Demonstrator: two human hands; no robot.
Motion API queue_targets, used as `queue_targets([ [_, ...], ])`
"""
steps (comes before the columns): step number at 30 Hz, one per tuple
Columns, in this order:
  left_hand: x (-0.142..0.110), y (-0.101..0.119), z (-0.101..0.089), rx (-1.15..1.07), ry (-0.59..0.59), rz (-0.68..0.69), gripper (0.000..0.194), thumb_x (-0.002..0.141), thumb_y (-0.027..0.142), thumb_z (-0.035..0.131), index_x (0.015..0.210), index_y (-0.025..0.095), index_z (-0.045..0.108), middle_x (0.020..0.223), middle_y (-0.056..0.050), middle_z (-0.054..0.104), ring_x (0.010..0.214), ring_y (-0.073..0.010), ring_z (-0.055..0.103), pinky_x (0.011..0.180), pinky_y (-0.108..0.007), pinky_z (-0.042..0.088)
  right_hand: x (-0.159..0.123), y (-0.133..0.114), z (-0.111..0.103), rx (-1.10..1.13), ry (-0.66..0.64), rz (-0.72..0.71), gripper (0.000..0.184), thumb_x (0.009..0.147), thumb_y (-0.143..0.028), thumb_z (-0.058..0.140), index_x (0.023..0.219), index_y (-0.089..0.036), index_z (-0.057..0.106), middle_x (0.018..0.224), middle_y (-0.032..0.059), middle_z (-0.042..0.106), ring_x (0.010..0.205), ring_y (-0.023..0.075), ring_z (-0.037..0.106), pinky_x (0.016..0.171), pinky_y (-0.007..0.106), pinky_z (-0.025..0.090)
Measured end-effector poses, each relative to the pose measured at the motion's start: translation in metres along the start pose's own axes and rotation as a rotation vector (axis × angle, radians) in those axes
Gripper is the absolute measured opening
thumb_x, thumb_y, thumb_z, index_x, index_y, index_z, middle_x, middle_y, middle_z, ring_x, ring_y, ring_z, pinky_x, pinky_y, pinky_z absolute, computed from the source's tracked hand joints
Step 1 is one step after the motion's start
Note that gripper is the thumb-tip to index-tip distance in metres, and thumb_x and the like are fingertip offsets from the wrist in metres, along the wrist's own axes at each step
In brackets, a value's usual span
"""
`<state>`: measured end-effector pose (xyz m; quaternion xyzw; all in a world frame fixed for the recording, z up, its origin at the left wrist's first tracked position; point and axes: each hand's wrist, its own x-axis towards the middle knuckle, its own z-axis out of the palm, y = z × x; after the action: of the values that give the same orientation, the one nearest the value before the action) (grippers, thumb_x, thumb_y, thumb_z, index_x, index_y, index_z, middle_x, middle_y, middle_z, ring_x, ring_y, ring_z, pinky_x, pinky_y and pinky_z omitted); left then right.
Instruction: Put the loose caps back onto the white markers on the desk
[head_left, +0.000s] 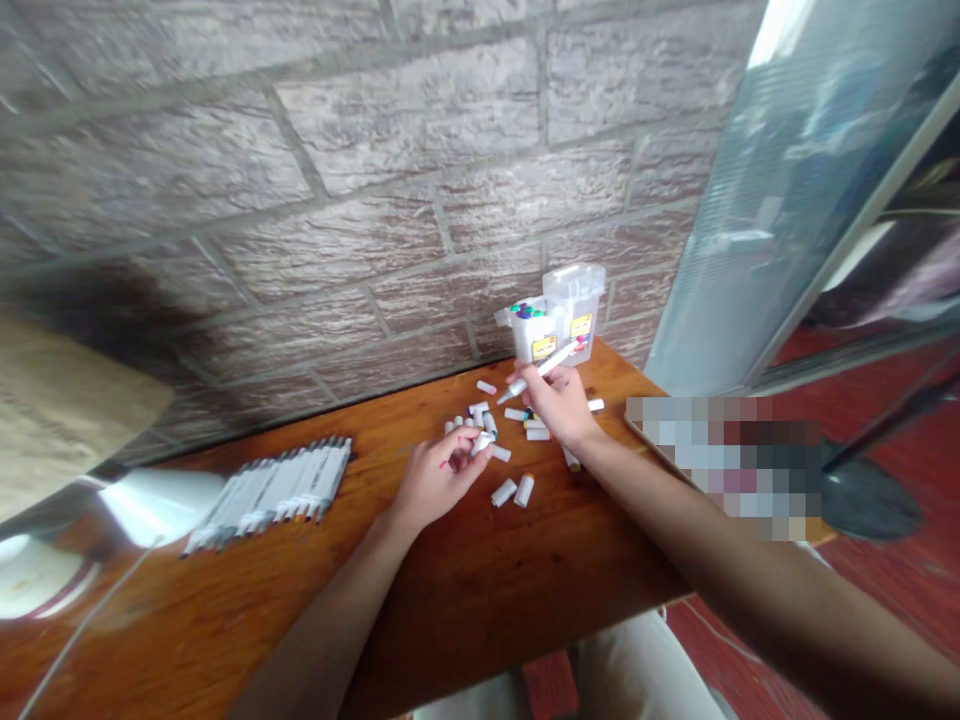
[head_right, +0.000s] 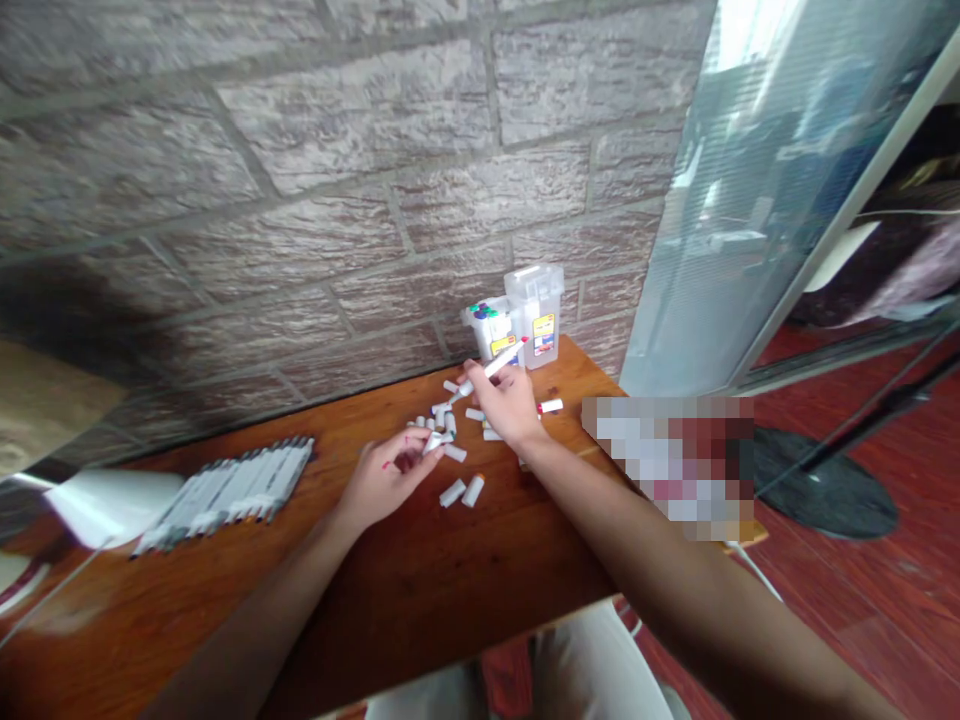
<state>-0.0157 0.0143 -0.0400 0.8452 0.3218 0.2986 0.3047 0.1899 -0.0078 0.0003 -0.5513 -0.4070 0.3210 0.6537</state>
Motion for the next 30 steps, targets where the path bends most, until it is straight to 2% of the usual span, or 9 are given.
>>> queue_targets([
  [5, 0.002, 0.000, 0.002, -0.009, 0.036, 0.002, 0.024, 0.091, 0.040, 0.066, 0.104, 0.020, 0.066, 0.091, -0.004, 0.078, 0.074, -0.0142, 0.072, 0.066, -0.022, 0.051, -0.001, 0.004, 0.003, 0.024, -0.030, -0.009, 0.041, 0.082, -0.050, 0.061, 0.070, -0.013, 0.071, 0.047, -0.0031, 0.051, 0.044, 0.0077, 0.044, 0.045, 0.022, 0.032],
  [13, 0.001, 0.000, 0.006, -0.011, 0.045, 0.036, 0.021, 0.090, 0.037, 0.068, 0.100, 0.020, 0.061, 0.097, -0.005, 0.079, 0.083, -0.0160, 0.075, 0.070, -0.022, 0.054, 0.000, 0.003, 0.001, 0.006, -0.043, -0.050, 0.042, 0.086, -0.050, 0.060, 0.071, -0.013, 0.073, 0.046, -0.0029, 0.052, 0.042, 0.0072, 0.045, 0.044, 0.021, 0.029],
  [19, 0.003, 0.003, 0.006, -0.045, 0.011, 0.006, 0.020, 0.092, 0.038, 0.066, 0.099, 0.020, 0.058, 0.097, -0.005, 0.080, 0.084, -0.0166, 0.076, 0.071, -0.022, 0.055, -0.002, -0.004, 0.002, 0.031, -0.024, -0.002, 0.040, 0.084, -0.049, 0.063, 0.069, -0.012, 0.072, 0.046, -0.0033, 0.052, 0.042, 0.0064, 0.043, 0.043, 0.021, 0.029],
  [23, 0.002, 0.005, 0.006, -0.028, 0.032, 0.013, 0.022, 0.091, 0.038, 0.067, 0.096, 0.020, 0.056, 0.095, -0.006, 0.080, 0.082, -0.0168, 0.076, 0.070, -0.023, 0.056, -0.002, -0.007, 0.001, 0.028, -0.019, -0.004, 0.038, 0.084, -0.046, 0.062, 0.069, -0.012, 0.073, 0.045, -0.0038, 0.050, 0.041, 0.0056, 0.040, 0.042, 0.020, 0.026],
  [30, 0.002, 0.002, 0.007, -0.064, 0.020, -0.008, 0.022, 0.089, 0.038, 0.069, 0.094, 0.020, 0.056, 0.093, -0.005, 0.079, 0.083, -0.0168, 0.076, 0.071, -0.023, 0.056, -0.002, -0.001, 0.002, 0.009, -0.029, -0.038, 0.041, 0.085, -0.050, 0.062, 0.070, -0.013, 0.072, 0.046, -0.0032, 0.052, 0.042, 0.0068, 0.043, 0.043, 0.021, 0.028],
])
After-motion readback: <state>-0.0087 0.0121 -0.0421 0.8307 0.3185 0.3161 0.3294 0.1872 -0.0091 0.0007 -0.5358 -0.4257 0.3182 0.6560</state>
